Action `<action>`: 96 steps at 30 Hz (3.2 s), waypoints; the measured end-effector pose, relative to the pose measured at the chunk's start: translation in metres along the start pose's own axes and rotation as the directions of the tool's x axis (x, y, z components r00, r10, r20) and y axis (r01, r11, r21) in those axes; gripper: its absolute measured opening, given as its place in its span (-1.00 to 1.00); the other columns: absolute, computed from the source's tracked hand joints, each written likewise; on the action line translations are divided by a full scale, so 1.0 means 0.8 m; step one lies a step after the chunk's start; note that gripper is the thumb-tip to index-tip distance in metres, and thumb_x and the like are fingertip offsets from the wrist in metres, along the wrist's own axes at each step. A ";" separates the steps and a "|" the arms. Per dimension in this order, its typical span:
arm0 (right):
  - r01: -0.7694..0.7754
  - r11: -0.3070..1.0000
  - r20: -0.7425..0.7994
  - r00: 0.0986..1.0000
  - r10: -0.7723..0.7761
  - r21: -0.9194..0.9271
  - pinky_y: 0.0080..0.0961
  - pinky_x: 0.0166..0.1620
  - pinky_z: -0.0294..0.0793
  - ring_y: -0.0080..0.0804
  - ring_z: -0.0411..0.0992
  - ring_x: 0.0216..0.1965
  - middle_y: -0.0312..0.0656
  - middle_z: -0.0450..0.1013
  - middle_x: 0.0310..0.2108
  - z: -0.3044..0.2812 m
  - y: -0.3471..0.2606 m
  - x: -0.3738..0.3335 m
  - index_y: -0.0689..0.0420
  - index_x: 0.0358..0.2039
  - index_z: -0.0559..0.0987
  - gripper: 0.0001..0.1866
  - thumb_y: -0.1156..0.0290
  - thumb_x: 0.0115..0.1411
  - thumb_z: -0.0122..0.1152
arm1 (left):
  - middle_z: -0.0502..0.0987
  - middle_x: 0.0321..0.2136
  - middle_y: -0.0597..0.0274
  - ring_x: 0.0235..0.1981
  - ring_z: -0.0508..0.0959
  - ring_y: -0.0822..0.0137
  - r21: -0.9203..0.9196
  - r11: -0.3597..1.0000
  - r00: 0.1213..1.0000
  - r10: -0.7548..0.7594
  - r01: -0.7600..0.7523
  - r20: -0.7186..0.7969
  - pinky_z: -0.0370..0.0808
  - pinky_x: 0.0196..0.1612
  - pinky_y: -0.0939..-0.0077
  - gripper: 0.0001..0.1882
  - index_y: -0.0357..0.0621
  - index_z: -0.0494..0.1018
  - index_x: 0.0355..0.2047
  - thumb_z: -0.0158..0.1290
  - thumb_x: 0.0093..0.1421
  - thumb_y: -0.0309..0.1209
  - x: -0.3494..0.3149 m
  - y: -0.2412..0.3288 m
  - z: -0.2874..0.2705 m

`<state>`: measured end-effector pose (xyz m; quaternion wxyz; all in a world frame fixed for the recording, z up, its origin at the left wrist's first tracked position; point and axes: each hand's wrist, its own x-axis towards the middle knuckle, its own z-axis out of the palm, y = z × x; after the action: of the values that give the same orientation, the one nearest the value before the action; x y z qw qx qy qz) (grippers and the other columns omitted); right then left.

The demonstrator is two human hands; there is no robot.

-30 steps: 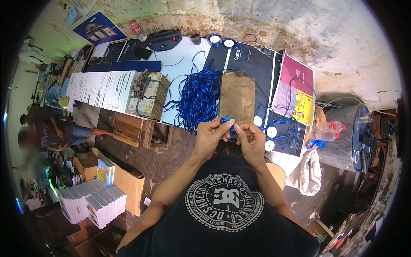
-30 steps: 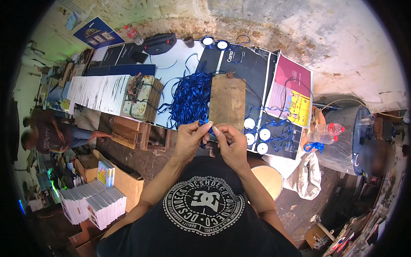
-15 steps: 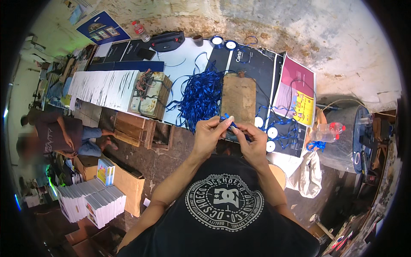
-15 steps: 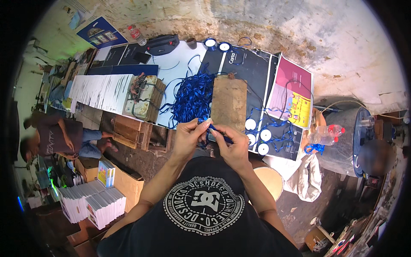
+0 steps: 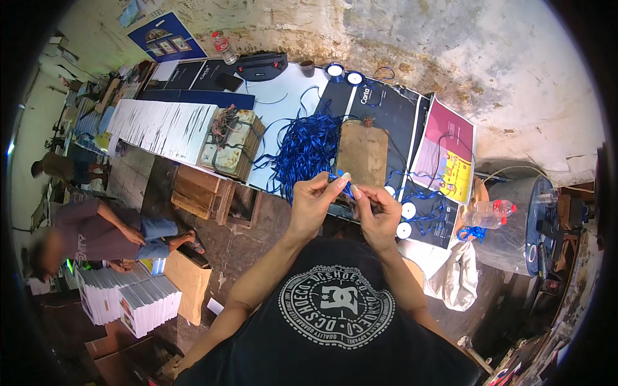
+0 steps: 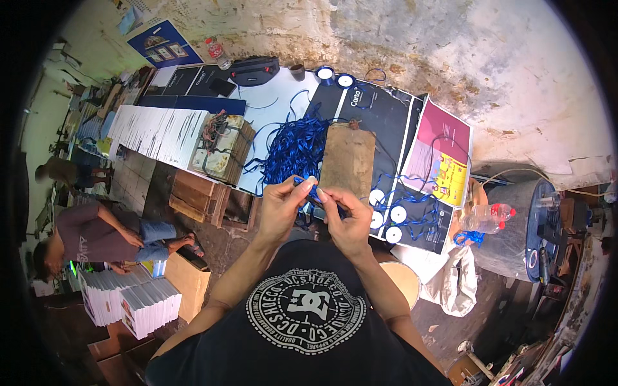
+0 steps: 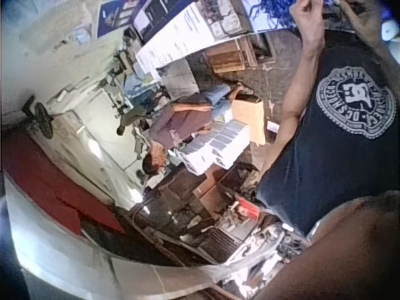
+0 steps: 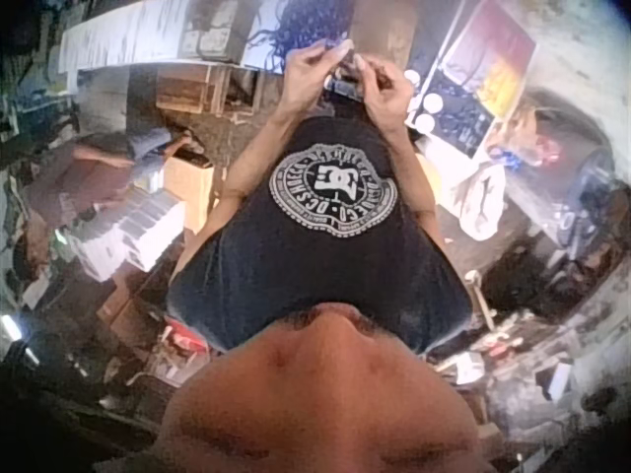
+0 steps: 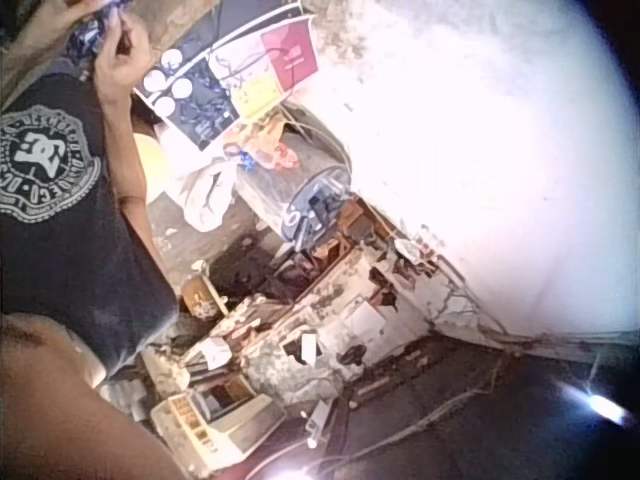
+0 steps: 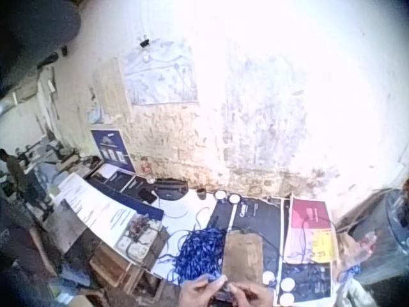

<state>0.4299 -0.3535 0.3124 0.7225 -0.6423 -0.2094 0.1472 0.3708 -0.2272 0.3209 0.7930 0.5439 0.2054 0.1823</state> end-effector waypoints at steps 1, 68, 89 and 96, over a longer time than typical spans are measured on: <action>0.006 0.999 -0.015 1.000 -0.006 0.046 -0.78 -0.54 0.29 -0.74 0.35 -0.58 -0.28 0.51 -0.48 0.003 -0.002 0.001 0.31 -0.28 0.57 -0.88 0.58 0.16 0.19 | 0.30 -0.60 0.53 -0.55 0.21 0.71 -0.006 1.000 1.000 0.007 -0.007 0.002 0.14 -0.51 0.71 -0.88 -0.32 0.57 -0.39 0.12 0.17 -0.49 0.001 -0.001 0.001; -0.380 0.902 0.800 0.466 0.378 -0.204 -0.62 -0.43 0.30 -0.61 0.25 -0.60 -0.35 0.28 -0.68 -0.109 0.003 0.074 0.17 -0.55 0.34 -0.61 0.19 0.36 -0.13 | 0.37 -0.58 0.44 -0.60 0.21 0.60 -0.236 0.952 0.911 0.085 -0.193 -0.404 0.11 -0.54 0.72 -0.76 -0.35 0.52 -0.29 0.10 0.20 -0.36 0.096 0.043 -0.135; -0.243 0.773 0.790 0.040 0.611 -0.586 -0.61 -0.56 0.30 -0.60 0.24 -0.66 -0.35 0.26 -0.68 -0.090 0.029 0.030 0.20 -0.52 0.42 -0.59 0.18 0.33 -0.17 | 0.51 -0.21 0.27 -0.39 0.44 0.51 0.102 0.730 0.604 -0.469 0.676 -0.645 0.35 -0.43 0.59 -0.50 -0.24 0.36 0.02 0.13 0.17 -0.17 -0.075 -0.126 -0.245; -0.233 0.782 0.807 -0.025 0.590 -0.579 -0.58 -0.60 0.27 -0.59 0.26 -0.68 -0.33 0.29 -0.69 -0.076 0.038 0.028 0.19 -0.54 0.41 -0.60 0.17 0.32 -0.13 | 0.37 0.06 -0.07 0.08 0.40 0.15 0.614 0.739 0.905 -0.015 -0.277 0.426 0.28 0.14 0.33 -0.47 -0.27 0.23 0.14 0.05 0.20 -0.32 -0.063 -0.030 -0.033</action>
<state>0.4814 -0.3915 0.2794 0.2260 -0.5062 -0.4400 0.7065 0.3157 -0.2408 0.2966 0.5577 0.8277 0.0488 0.0382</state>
